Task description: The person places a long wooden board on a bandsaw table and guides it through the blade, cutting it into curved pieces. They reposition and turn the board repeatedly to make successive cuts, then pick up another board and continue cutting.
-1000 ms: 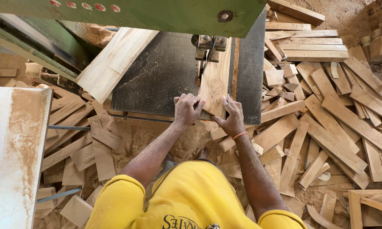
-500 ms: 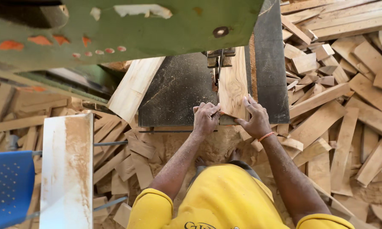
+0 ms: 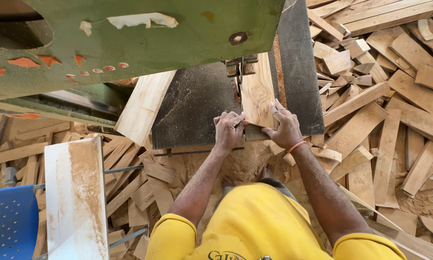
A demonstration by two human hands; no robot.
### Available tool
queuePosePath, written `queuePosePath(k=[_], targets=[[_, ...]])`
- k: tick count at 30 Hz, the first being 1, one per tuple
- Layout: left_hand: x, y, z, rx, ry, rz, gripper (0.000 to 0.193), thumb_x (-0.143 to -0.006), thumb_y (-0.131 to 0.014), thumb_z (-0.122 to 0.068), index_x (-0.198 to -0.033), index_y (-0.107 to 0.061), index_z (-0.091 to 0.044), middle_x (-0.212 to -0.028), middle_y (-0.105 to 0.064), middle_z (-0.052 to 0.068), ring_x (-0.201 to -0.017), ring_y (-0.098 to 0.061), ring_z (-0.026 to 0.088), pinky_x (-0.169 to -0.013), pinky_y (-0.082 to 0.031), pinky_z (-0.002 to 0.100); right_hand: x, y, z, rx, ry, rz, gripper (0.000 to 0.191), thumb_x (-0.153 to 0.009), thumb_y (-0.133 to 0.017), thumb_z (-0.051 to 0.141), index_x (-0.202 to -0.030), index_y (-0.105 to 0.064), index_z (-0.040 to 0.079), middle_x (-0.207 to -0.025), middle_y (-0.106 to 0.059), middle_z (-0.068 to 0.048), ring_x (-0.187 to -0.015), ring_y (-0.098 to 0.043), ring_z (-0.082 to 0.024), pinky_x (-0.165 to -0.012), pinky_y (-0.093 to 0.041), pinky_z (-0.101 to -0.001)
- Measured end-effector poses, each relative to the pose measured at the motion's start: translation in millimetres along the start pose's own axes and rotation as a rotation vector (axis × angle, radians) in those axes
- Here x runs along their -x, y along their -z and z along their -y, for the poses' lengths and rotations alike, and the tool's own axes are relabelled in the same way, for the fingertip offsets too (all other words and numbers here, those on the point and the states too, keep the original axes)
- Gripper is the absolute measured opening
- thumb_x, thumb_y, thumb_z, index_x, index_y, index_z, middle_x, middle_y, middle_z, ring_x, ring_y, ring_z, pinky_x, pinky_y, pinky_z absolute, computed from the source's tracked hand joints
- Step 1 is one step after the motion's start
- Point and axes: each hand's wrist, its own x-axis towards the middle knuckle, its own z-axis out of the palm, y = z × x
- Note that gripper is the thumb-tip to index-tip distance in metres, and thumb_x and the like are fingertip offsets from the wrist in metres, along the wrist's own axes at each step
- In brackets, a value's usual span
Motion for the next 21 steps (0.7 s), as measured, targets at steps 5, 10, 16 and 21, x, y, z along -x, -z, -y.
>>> queuePosePath(k=[5, 10, 16, 21], targets=[[-5, -3, 7, -0.003, -0.022, -0.029, 0.035, -0.094, -0.073, -0.039, -0.110, -0.080, -0.009, -0.089, -0.071, -0.004, -0.091, -0.057, 0.014, -0.087, -0.034, 0.034, -5, -6, -3, 0.057, -0.040, 0.032, 0.096, -0.067, -0.094, 0.027, -0.147, -0.050, -0.003, -0.154, -0.045, -0.030, -0.138, -0.051, -0.038, -0.114, -0.038, -0.0487], [-3, 1, 10, 0.014, -0.005, 0.026, 0.027, -0.095, -0.073, -0.037, -0.105, -0.082, -0.014, -0.084, -0.070, -0.004, -0.083, -0.055, 0.014, -0.085, -0.034, 0.033, 1, -7, -9, 0.059, 0.018, 0.050, 0.094, -0.073, -0.093, 0.031, -0.148, -0.049, -0.004, -0.156, -0.042, -0.032, -0.138, -0.048, -0.038, -0.113, -0.037, -0.0480], [-2, 3, 9, -0.001, -0.031, 0.011, 0.030, -0.095, -0.073, -0.039, -0.108, -0.081, -0.014, -0.078, -0.067, -0.003, -0.081, -0.054, 0.015, -0.083, -0.034, 0.033, 4, -8, -9, 0.080, 0.044, 0.025, 0.093, -0.071, -0.093, 0.032, -0.147, -0.052, -0.002, -0.154, -0.044, -0.032, -0.136, -0.050, -0.039, -0.114, -0.038, -0.0475], [-15, 9, 7, -0.002, -0.033, -0.007, 0.030, -0.095, -0.072, -0.038, -0.109, -0.080, -0.013, -0.083, -0.068, -0.005, -0.087, -0.056, 0.014, -0.087, -0.034, 0.034, -9, -7, -4, 0.058, 0.021, 0.010, 0.092, -0.069, -0.093, 0.030, -0.146, -0.053, -0.002, -0.154, -0.046, -0.030, -0.135, -0.051, -0.039, -0.115, -0.037, -0.0480]])
